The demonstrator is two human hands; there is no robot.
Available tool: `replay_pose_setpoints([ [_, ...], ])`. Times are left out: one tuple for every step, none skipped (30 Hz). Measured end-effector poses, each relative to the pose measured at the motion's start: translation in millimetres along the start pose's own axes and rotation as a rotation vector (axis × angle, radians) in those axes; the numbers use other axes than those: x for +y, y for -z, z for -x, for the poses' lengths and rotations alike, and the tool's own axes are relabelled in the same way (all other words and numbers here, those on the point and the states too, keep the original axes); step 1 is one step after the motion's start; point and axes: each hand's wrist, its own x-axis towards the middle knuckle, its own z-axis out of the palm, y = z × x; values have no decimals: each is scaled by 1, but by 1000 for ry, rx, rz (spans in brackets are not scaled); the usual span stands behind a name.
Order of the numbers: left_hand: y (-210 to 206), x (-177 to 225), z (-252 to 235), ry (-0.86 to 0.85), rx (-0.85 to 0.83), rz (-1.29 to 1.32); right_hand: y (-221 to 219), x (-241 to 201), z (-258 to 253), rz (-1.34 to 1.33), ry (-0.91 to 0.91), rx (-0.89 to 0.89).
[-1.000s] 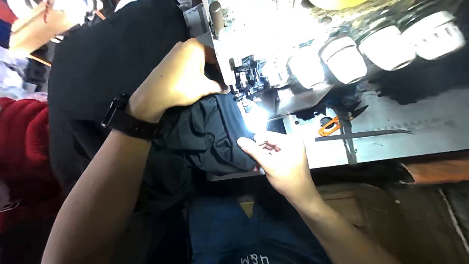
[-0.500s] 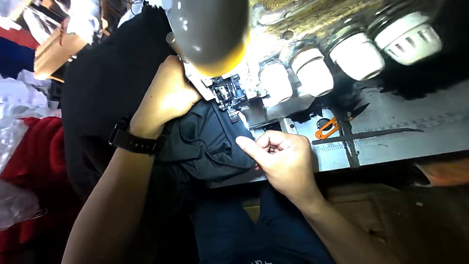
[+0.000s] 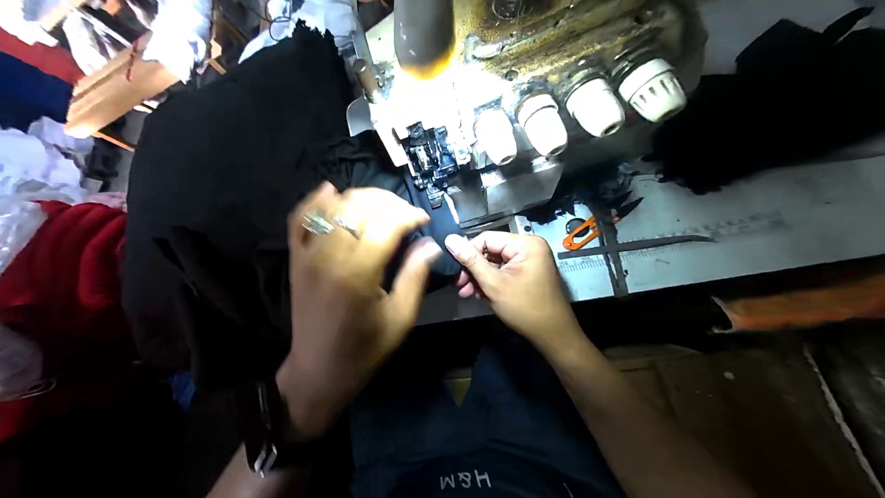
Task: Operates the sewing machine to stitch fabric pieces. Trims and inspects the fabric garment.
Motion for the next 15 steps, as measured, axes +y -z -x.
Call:
replay_pose_setpoints([
  [-7,9,16,-11,-58,18,4,-1,1,60,14,-24],
  [-14,14,27,-16,-120,-6,7,-2,1,122,46,-48],
  [-18,17,33,-21,-137,-33,10,-2,0,175,81,-70],
  [-19,17,34,-23,-121,-54,13,-4,-2,209,116,-93],
  [-16,16,32,-23,-108,-75,16,-6,-4,219,140,-101],
  [-11,15,29,-18,-118,-78,19,-8,-5,205,153,-93],
  [-4,14,25,-10,-140,-51,21,-9,-4,167,154,-72],
  [3,10,20,3,-156,4,23,-9,0,97,146,-29],
  [11,5,13,18,-147,72,21,-7,4,-8,145,37],
  [19,-3,4,45,-129,110,18,-4,8,-123,131,114],
  [26,-12,-4,85,-115,141,12,-2,15,-223,99,180],
  [30,-20,-12,121,-98,165,3,-1,20,-305,52,225],
  [33,-23,-17,145,-100,182,-9,-2,26,-362,-10,219],
  [35,-23,-19,152,-115,190,-24,-4,32,-399,-75,156],
  [38,-20,-19,143,-127,183,-40,-7,36,-434,-127,52],
])
